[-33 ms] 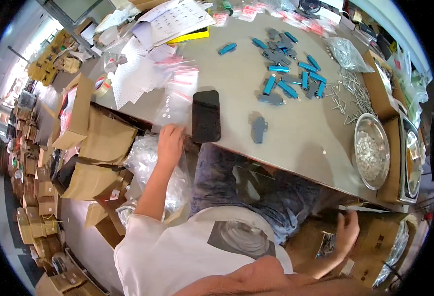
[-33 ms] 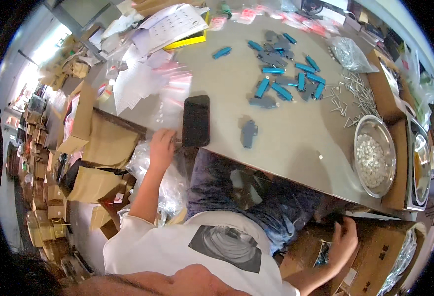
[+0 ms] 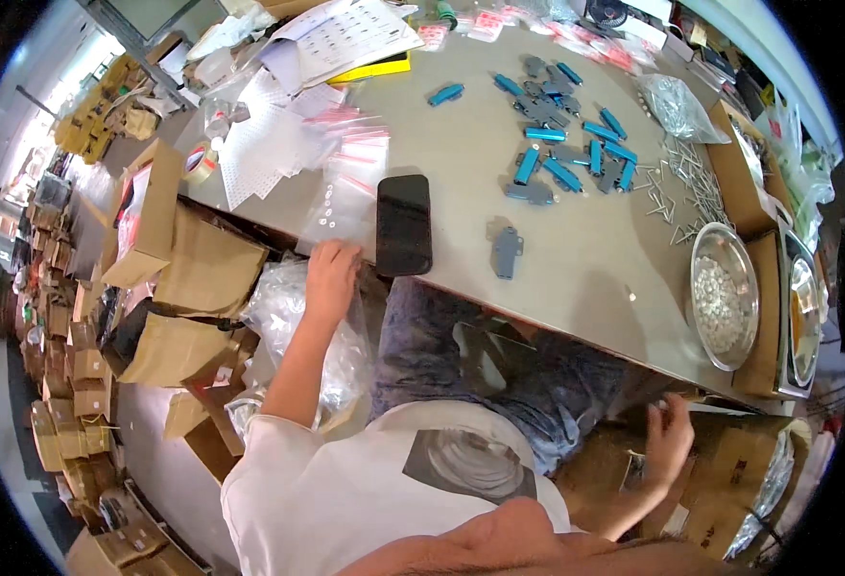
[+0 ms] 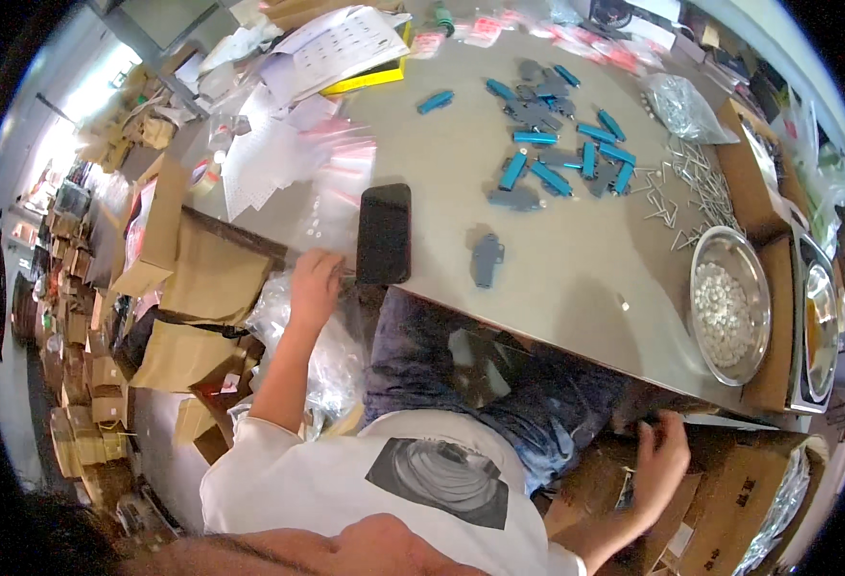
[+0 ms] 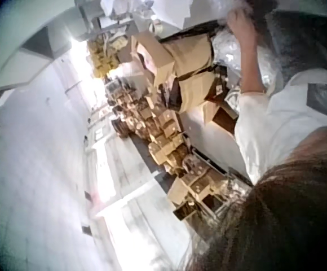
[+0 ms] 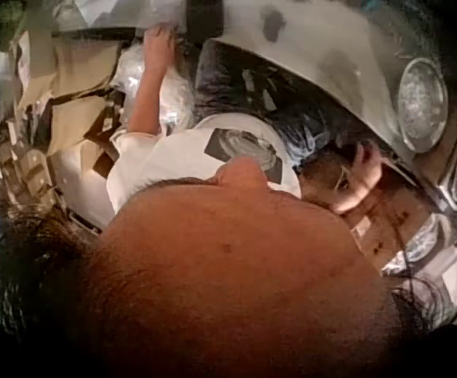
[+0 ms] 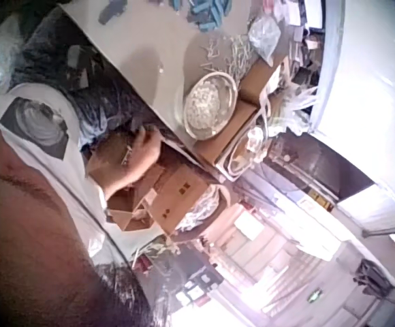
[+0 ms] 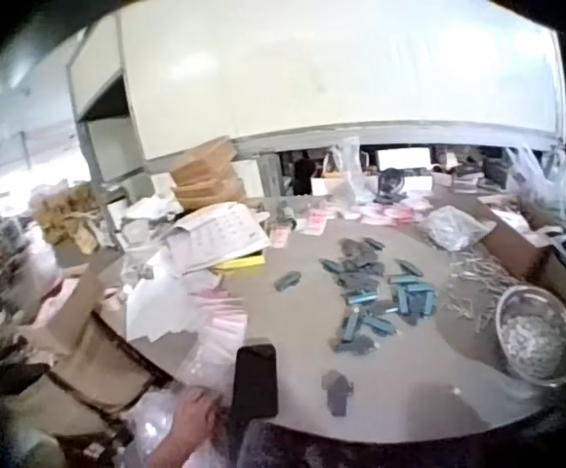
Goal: The person assembles small blue and grey plastic components by hand, inserting metal pins and placing them into clear plastic bags. Later, the person uses a box cutter to open a large cardboard box secured with yellow strapping tape and removes a plastic-wrapped item.
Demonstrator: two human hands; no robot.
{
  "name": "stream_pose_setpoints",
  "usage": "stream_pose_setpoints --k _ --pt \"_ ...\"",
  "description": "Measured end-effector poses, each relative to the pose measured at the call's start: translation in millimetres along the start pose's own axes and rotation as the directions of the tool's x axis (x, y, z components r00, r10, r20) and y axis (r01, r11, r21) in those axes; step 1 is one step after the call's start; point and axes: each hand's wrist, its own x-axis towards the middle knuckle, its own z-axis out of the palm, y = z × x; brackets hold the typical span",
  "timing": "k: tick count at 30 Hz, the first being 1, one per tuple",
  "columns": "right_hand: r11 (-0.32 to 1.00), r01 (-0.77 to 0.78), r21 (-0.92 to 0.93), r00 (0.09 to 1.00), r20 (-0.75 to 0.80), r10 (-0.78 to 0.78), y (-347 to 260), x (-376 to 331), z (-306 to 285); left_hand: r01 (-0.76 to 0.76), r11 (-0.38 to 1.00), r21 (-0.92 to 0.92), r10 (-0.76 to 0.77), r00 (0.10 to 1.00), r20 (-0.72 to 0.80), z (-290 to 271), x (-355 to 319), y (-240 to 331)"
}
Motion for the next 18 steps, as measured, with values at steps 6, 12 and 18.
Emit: stream_pose_setpoints --k 6,12,18 --pt "0.836 0.511 0.202 0.836 0.111 -0.538 -72 17 66 0.315 0.899 -0.304 -0.306 0.949 0.077 -23 -10 26" --pt "0.665 0.633 0.396 0.603 0.287 -0.744 -113 0 108 0.103 0.747 -0.657 -0.042 0.993 0.107 -4 -55 106" --pt "0.681 0.61 0.406 0.603 0.32 -0.731 -115 -2 108 0.44 0.527 -0.727 0.083 0.825 0.559 9 -51 148"
